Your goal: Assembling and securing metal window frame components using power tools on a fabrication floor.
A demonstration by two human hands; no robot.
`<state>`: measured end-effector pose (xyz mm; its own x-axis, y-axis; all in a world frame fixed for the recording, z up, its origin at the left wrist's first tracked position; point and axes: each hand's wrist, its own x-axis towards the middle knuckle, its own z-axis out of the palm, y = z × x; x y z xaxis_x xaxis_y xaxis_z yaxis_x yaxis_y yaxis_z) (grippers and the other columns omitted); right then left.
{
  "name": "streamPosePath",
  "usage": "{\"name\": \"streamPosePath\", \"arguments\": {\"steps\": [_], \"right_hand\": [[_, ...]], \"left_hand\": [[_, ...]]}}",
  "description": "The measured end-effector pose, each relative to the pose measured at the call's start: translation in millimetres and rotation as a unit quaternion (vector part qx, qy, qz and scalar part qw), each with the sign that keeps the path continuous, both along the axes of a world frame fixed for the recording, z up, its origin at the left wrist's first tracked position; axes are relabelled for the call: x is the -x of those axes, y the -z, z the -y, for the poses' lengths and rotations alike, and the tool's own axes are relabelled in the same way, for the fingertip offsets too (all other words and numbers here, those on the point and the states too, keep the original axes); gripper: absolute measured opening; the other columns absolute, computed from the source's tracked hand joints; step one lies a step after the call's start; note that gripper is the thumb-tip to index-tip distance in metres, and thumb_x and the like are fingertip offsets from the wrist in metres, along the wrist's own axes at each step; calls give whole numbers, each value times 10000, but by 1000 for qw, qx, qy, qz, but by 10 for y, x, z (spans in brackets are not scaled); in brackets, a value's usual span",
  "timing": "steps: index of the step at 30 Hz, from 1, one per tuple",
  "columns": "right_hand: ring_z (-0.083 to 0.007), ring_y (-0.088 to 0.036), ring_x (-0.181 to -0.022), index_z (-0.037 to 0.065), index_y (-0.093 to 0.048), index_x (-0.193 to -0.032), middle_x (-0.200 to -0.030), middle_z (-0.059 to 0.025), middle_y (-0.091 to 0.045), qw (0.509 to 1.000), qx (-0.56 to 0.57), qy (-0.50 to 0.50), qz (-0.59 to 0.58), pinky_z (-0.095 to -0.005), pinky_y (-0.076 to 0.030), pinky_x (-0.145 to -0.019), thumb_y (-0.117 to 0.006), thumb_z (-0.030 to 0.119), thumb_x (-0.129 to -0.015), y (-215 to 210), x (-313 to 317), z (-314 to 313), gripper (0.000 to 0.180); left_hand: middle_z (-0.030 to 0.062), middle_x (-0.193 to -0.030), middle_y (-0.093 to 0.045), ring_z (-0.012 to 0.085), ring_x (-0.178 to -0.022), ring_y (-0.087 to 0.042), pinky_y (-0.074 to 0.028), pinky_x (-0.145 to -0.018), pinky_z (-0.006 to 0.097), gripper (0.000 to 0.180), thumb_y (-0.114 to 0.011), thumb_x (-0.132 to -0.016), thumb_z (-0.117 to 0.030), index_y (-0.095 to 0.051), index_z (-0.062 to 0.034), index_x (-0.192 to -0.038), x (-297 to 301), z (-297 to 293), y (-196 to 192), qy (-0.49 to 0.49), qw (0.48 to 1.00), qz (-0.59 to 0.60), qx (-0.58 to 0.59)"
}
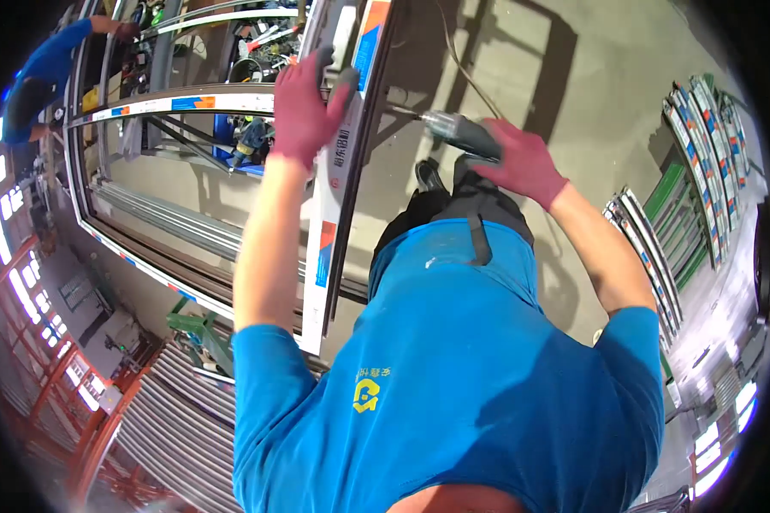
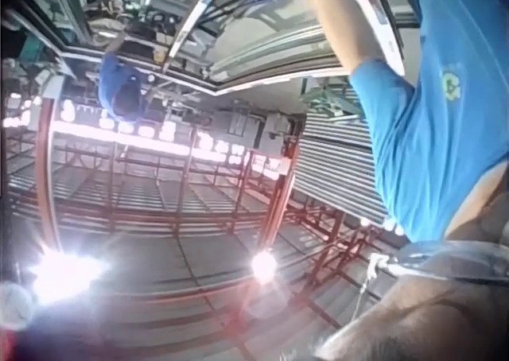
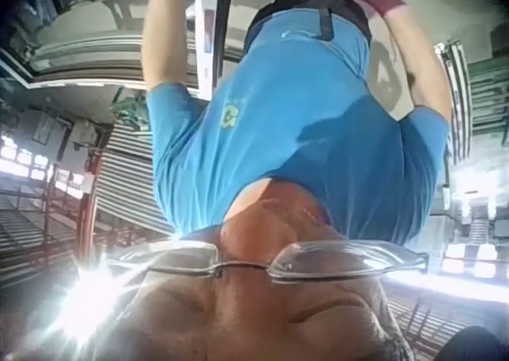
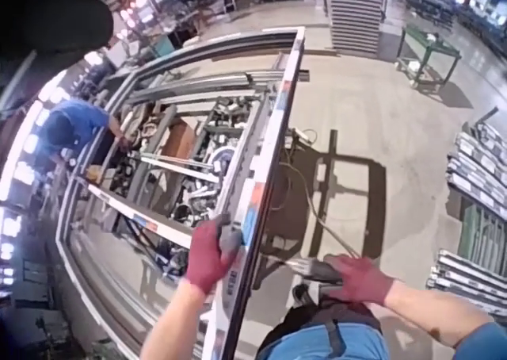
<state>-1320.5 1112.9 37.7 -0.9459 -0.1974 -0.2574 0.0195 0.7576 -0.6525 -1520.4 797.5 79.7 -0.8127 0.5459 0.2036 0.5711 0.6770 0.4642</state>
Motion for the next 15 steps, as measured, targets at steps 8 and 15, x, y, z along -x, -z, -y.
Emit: {"name": "streamPosePath", "arguments": {"steps": [8, 15], "right_hand": [[-128, -649, -772, 22, -651, -1250, -998, -80, -666, 905, 250, 242, 246, -325, -560, -657, -665, 433, -1014, 444, 571, -562, 474], [-160, -612, -607, 111, -673, -1212, -1005, -49, -704, 751, 451, 285, 389, -284, -437, -452, -589, 470, -1053, 1394, 2205, 301, 401]], "left_hand": [[286, -1241, -682, 492, -1171, -632, -508, -997, 516, 517, -547, -1055, -377, -568, 6, -1402, -2077, 1317, 221, -250, 896, 366, 9], [296, -1119, -667, 531, -1032, -609, -506, -910, 512, 393, -407, -1102, -300, -622, 21, -1170, -2096, 1357, 326, -261, 902, 344, -5]]}}
